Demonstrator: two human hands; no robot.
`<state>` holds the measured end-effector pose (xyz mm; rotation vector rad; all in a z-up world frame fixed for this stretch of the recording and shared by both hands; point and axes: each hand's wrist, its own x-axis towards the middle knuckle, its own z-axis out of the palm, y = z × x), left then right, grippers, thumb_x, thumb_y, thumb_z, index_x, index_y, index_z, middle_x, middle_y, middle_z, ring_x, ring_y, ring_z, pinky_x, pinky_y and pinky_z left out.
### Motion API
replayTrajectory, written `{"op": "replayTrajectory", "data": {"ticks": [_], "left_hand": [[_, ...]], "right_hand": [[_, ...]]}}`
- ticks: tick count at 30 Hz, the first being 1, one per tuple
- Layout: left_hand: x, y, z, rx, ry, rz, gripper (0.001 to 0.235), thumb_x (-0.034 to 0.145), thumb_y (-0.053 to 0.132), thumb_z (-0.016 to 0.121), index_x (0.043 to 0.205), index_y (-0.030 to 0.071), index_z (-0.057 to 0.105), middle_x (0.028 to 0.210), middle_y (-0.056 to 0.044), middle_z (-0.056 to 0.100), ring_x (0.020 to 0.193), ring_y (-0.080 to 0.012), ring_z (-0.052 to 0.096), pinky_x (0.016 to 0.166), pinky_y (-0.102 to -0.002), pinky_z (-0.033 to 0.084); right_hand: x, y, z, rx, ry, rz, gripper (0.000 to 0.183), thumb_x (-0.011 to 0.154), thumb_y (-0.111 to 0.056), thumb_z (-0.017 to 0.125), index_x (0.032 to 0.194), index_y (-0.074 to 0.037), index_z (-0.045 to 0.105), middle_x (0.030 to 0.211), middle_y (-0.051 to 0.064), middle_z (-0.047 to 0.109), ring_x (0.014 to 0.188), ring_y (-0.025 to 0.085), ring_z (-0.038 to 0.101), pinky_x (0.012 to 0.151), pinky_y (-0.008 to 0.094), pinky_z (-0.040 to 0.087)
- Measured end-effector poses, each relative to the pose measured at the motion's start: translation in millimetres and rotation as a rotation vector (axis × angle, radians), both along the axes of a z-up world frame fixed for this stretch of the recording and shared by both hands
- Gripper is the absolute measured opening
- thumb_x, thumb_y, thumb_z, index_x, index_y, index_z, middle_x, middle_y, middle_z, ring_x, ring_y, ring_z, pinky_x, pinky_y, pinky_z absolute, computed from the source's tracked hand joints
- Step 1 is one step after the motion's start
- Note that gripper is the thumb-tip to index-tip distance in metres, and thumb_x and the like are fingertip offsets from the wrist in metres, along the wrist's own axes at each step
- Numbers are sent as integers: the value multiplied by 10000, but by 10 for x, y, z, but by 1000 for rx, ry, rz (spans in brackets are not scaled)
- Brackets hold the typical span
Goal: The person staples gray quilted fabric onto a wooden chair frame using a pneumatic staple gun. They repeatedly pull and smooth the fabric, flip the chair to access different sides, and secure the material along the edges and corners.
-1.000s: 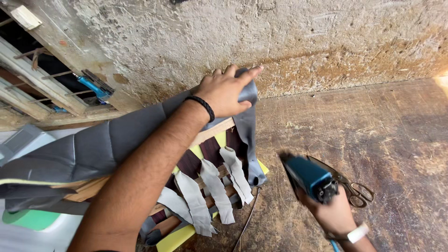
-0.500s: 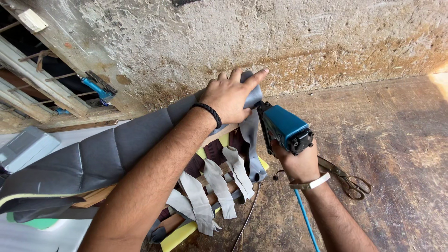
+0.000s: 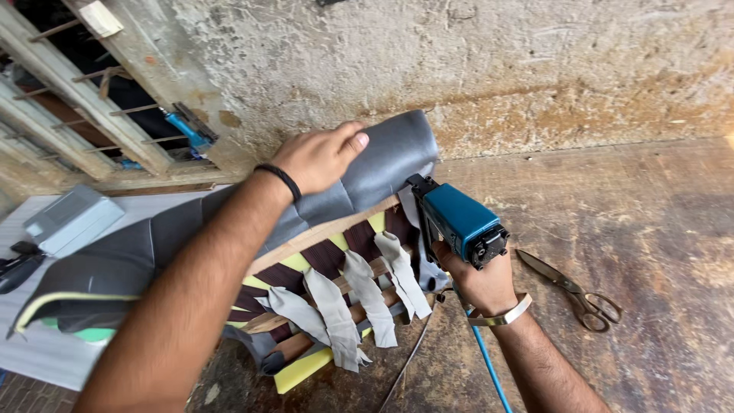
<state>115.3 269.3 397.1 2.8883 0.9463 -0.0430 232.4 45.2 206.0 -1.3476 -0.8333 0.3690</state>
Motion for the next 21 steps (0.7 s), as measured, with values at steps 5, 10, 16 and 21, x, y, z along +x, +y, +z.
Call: {"op": "replayTrajectory", "data": {"ticks": [5, 10, 16, 21], "left_hand": [[-144, -131, -438, 478, -114, -256, 722, 1022, 537, 507, 1609, 188, 275, 1395, -305, 515, 1145, -452, 605, 963, -590, 491], [-93, -137, -439, 605, -82, -304, 792, 960, 541, 580, 1595, 173, 281, 1307, -313, 534, 1033, -452, 614, 860, -570, 516], [-91, -77, -381, 551, -110, -285, 732, 992, 534, 559, 1589, 208, 288, 1291, -278, 534, 1073, -440, 598, 903, -552, 498], [-127, -92, -410, 561, -116, -269, 697, 1005, 533, 518, 1594, 240, 285, 1311, -257, 531, 1061, -416, 603, 894, -540, 498]], "right_hand": [[-82, 173, 96, 36, 134, -25, 477, 751, -31, 677, 1227, -52, 640, 1031, 94, 733, 847, 166, 732, 674, 307, 628], [-62, 182, 74, 9, 70, -13, 426, 774, -35, 734, 1190, -5, 646, 997, 118, 734, 803, 181, 725, 640, 302, 613], [-347, 326, 30, 78, -5, 5, 240, 781, -77, 763, 999, -6, 691, 832, 70, 734, 689, 136, 696, 592, 281, 581], [-440, 443, 161, 78, -94, -50, 140, 819, -88, 755, 920, -6, 705, 786, 53, 751, 690, 106, 707, 605, 282, 564]]}}
